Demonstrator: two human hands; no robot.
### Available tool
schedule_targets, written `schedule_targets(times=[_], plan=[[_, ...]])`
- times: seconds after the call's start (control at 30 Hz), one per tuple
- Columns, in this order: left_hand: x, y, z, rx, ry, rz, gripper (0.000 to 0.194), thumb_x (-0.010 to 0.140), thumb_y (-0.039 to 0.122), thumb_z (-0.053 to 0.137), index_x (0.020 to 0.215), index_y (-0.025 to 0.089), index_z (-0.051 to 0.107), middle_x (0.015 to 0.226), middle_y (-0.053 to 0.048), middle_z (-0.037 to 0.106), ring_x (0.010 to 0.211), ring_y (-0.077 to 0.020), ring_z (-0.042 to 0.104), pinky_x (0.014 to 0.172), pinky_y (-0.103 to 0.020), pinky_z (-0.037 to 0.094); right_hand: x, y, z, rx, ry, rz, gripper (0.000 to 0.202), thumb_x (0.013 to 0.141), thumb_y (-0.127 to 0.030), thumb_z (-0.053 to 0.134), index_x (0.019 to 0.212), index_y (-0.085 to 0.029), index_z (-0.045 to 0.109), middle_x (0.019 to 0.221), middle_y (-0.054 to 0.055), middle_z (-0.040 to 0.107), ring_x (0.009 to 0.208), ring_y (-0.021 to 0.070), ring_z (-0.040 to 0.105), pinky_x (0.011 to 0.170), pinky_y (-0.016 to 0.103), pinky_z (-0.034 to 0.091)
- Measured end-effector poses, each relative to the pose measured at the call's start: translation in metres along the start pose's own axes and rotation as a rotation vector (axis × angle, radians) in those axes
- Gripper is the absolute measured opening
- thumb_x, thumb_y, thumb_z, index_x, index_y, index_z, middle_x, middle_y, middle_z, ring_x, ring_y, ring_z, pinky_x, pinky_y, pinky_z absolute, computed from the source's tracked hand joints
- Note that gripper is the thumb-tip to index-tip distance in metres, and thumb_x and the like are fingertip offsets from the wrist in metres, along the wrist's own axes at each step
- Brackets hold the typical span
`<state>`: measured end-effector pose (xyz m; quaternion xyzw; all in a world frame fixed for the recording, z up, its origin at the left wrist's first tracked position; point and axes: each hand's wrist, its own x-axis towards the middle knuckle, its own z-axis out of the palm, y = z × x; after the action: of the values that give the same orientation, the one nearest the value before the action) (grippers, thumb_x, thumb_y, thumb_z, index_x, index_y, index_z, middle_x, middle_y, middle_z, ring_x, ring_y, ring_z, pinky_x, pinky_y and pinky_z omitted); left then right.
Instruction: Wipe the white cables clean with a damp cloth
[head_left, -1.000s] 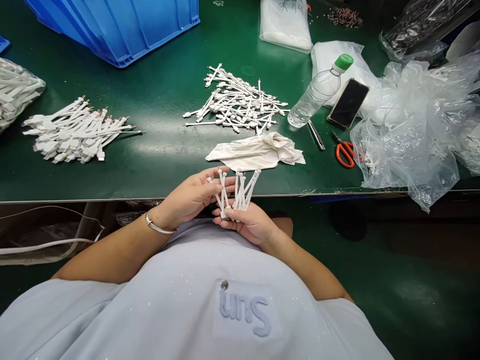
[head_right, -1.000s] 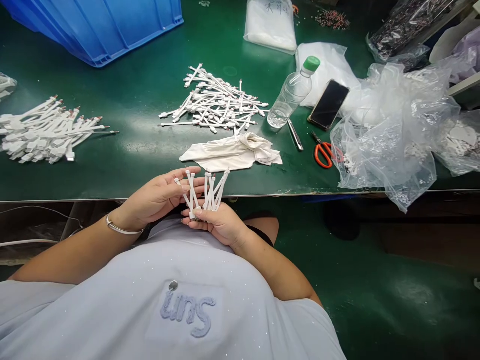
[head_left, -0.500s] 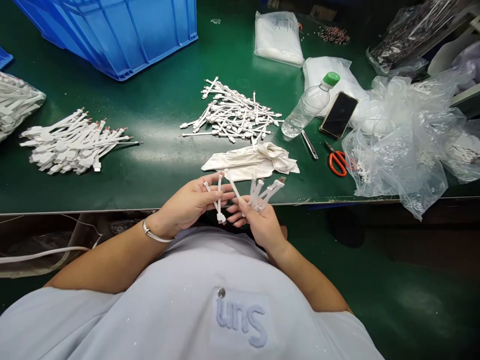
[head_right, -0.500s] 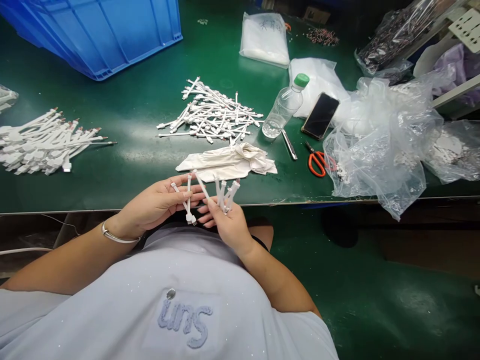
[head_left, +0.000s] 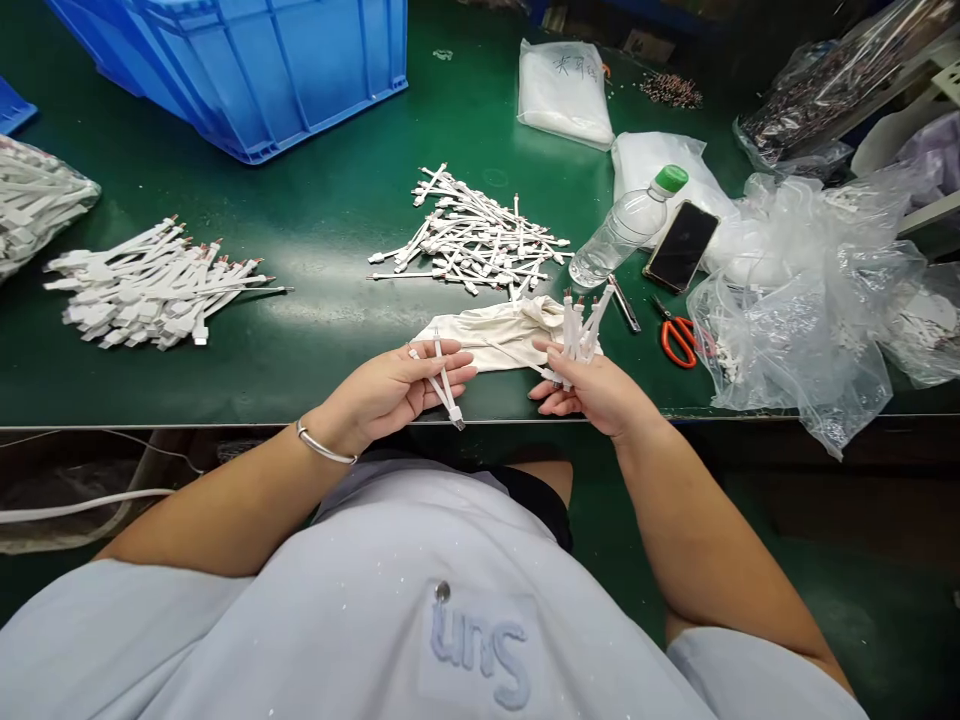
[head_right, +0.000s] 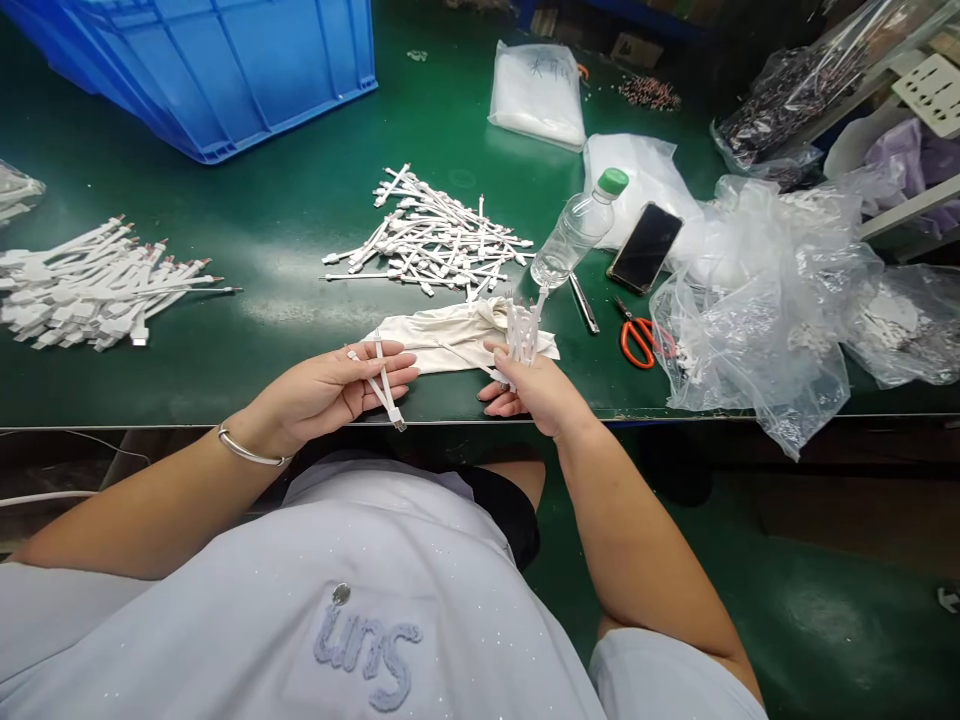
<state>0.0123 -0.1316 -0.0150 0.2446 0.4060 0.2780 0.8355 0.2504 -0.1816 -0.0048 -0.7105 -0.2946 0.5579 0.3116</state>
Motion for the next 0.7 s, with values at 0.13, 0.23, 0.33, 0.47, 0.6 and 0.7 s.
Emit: schedule_targets(times=[0.13,0.23,0.33,0.47,0.6,0.7], plan=[[0.002,0.001,-0.001,-0.012,0.002,0.002,0.018,0.089,0.003,0.049,0.097,0.01,0.063,0.111,-0.014,0.069,0.097,-0.0205,0.07,0.08,-0.029,0.06,-0.008,0.001,-0.005,-0.04,0.019,-0.029,0.024,0.093,-0.031,0.053,0.106,-0.013,0.062,0.066,0.006,0.069,0.045,0.0096,0.062,0.04,0.015,0.048],[0.002,0.0,-0.002,-0.009,-0.017,0.012,0.017,0.088,0.003,0.05,0.097,0.01,0.063,0.111,-0.014,0.069,0.098,-0.0209,0.07,0.084,-0.031,0.059,-0.009,0.0,0.0,0.03,0.032,-0.134,0.016,0.089,-0.027,0.059,0.086,-0.012,0.063,0.077,0.008,0.07,0.053,0.0104,0.065,0.038,0.014,0.044],[0.003,-0.001,-0.003,-0.012,-0.023,0.029,0.016,0.087,0.004,0.052,0.096,0.011,0.063,0.109,-0.014,0.069,0.099,-0.0204,0.07,0.091,-0.034,0.057,-0.002,-0.001,0.013,0.162,0.044,-0.212,0.015,0.085,-0.026,0.064,0.08,-0.012,0.063,0.095,0.01,0.07,0.063,0.0111,0.069,0.04,0.013,0.045],[0.003,-0.003,-0.004,-0.018,-0.01,0.046,0.016,0.088,0.004,0.05,0.096,0.011,0.063,0.108,-0.013,0.07,0.099,-0.0196,0.069,0.096,-0.035,0.054,0.012,0.001,0.024,0.344,0.099,-0.243,0.012,0.08,-0.025,0.069,0.08,-0.015,0.062,0.091,0.005,0.068,0.069,0.0111,0.069,0.059,0.019,0.056],[0.004,-0.005,-0.006,-0.034,-0.022,0.078,0.015,0.089,0.005,0.051,0.099,0.011,0.061,0.106,-0.012,0.07,0.1,-0.0193,0.069,0.097,-0.034,0.053,0.008,0.009,0.015,0.153,0.146,-0.383,0.018,0.082,-0.035,0.066,0.083,-0.017,0.064,0.062,-0.002,0.058,0.053,0.0082,0.056,0.052,0.02,0.05],[0.005,-0.005,-0.008,-0.054,-0.03,0.095,0.013,0.09,0.007,0.051,0.098,0.011,0.06,0.103,-0.011,0.07,0.1,-0.0194,0.069,0.098,-0.035,0.052,-0.013,0.023,0.006,-0.245,0.055,-0.598,0.022,0.083,-0.036,0.063,0.095,-0.019,0.071,0.062,-0.001,0.06,0.057,0.0114,0.056,0.06,0.025,0.05]])
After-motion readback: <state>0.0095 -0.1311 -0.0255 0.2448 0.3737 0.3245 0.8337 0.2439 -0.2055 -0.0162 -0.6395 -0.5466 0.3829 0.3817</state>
